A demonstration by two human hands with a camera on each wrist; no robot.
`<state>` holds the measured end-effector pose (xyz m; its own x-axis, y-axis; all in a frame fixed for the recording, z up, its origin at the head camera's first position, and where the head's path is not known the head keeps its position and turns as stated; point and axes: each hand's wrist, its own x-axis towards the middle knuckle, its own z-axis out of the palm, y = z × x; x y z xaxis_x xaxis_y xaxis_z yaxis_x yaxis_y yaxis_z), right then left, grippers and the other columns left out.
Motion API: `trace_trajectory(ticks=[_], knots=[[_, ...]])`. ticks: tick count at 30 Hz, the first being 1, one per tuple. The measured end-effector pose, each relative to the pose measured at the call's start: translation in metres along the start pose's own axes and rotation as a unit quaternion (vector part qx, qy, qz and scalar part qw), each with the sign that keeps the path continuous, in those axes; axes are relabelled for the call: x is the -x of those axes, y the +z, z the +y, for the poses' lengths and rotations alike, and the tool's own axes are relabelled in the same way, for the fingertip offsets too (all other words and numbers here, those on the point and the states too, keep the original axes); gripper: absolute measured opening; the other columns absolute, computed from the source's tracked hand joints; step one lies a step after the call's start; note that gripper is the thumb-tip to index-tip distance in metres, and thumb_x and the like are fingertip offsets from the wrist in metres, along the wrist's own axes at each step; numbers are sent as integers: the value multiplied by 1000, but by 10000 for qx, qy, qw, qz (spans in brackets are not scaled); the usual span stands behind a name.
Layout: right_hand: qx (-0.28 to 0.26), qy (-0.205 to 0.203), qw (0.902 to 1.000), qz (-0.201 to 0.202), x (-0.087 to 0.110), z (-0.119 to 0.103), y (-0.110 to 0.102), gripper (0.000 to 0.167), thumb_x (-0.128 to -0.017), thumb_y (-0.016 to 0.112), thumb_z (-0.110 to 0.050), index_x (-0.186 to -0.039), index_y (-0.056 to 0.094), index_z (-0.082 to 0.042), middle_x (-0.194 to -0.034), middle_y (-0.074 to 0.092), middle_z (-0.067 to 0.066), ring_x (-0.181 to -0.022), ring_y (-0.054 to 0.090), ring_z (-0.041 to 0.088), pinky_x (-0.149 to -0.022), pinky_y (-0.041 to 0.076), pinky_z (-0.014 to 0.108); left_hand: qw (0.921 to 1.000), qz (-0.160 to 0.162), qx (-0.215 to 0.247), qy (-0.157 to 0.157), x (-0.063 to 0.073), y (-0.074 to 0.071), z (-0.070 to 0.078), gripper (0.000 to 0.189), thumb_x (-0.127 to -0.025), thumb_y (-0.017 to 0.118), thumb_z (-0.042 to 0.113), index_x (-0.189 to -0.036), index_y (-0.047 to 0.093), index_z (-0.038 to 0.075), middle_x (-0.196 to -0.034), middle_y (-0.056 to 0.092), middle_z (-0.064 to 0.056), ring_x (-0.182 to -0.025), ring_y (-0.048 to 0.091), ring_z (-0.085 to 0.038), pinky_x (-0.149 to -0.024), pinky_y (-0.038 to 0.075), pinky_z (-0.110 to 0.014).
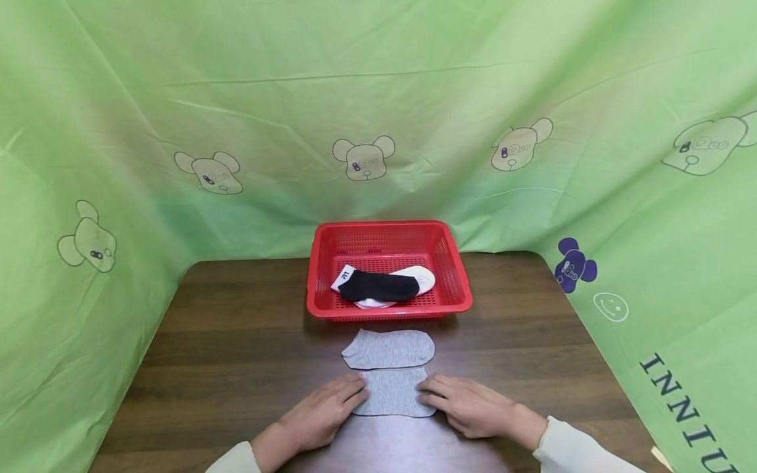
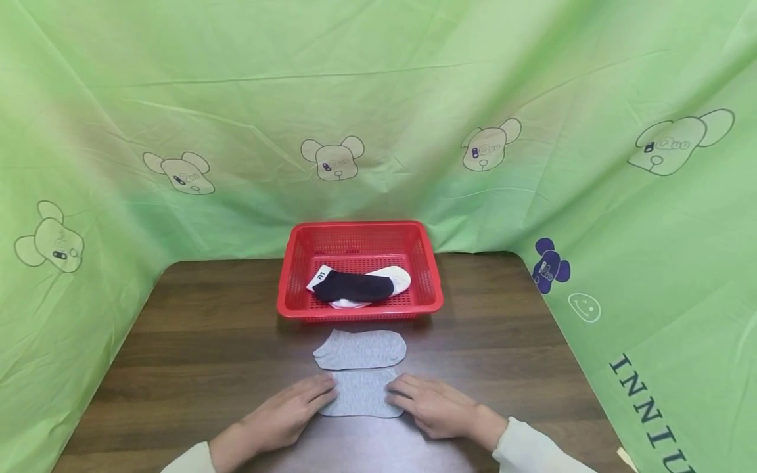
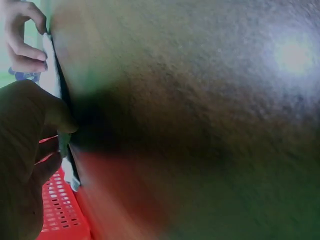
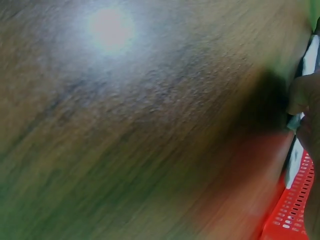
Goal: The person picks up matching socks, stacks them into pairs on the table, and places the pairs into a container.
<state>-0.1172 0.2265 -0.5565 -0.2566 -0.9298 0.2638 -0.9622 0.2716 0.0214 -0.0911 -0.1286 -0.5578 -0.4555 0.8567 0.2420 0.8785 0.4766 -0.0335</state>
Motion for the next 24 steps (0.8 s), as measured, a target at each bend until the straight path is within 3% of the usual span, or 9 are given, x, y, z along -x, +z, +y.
trace_trajectory(ticks=[3,5,9,12,14,16,18,20,24], knots=[[-3,-12,9999,124,2,1,3,35,-101,44,-13,-130,63,-9,-130,62,5,-120,60,17,-101,50,29,9999,-106,10,-23,2,1,0,46,-86,69,2,-132,64,4,-137,64,-16,-131,61,-30,-106,52,-39],[31,24,9999,164,2,1,4,35,-104,41,-15,-130,63,-9,-129,63,4,-121,60,16,-100,50,27,9999,-155,-39,-35,2,1,0,46,-87,69,2,-133,64,4,-138,64,-17,-132,60,-30,-106,52,-38],[141,36,9997,207,3,2,5,31,-99,56,-13,-129,64,-10,-128,64,3,-119,61,15,-99,51,27,9996,-201,-207,-43,4,3,1,45,-89,68,3,-133,64,5,-139,64,-15,-133,60,-29,-107,52,-37],[77,122,9996,223,2,1,6,38,-89,67,-11,-127,64,-10,-128,63,3,-119,60,15,-99,51,27,9994,-189,-267,-59,5,5,0,44,-89,69,4,-133,65,6,-139,64,-15,-133,60,-28,-106,52,-37],[-172,274,9991,282,2,1,5,42,-84,70,-9,-126,64,-9,-128,63,4,-118,60,15,-98,51,26,9996,-188,-203,-96,5,6,0,43,-90,69,6,-133,65,5,-140,64,-15,-133,60,-28,-107,52,-37],[-435,682,9960,382,1,-2,5,43,-81,71,-9,-123,65,-10,-128,63,3,-118,59,13,-97,50,25,9995,-223,-38,-200,5,5,1,43,-91,69,8,-133,64,4,-141,63,-16,-134,59,-28,-107,52,-38],[-640,1199,9885,669,-2,-7,6,40,-79,72,-7,-119,65,-9,-123,63,2,-114,58,13,-95,49,26,9993,-156,97,-317,4,5,2,43,-90,69,12,-132,64,4,-141,62,-15,-134,59,-28,-107,52,-39],[-743,1903,9736,1014,-8,-12,8,36,-80,75,-8,-114,65,-7,-115,63,2,-108,58,13,-92,49,27,9990,32,133,-427,4,6,4,43,-89,71,15,-130,66,5,-139,64,-14,-132,60,-27,-104,53,-39],[-984,3258,9290,1452,-21,-24,12,36,-78,85,-11,-107,64,-4,-97,61,1,-92,56,14,-81,49,29,9970,596,20,-489,2,12,5,40,-83,76,14,-122,69,5,-125,67,-10,-119,65,-24,-98,55,-37]])
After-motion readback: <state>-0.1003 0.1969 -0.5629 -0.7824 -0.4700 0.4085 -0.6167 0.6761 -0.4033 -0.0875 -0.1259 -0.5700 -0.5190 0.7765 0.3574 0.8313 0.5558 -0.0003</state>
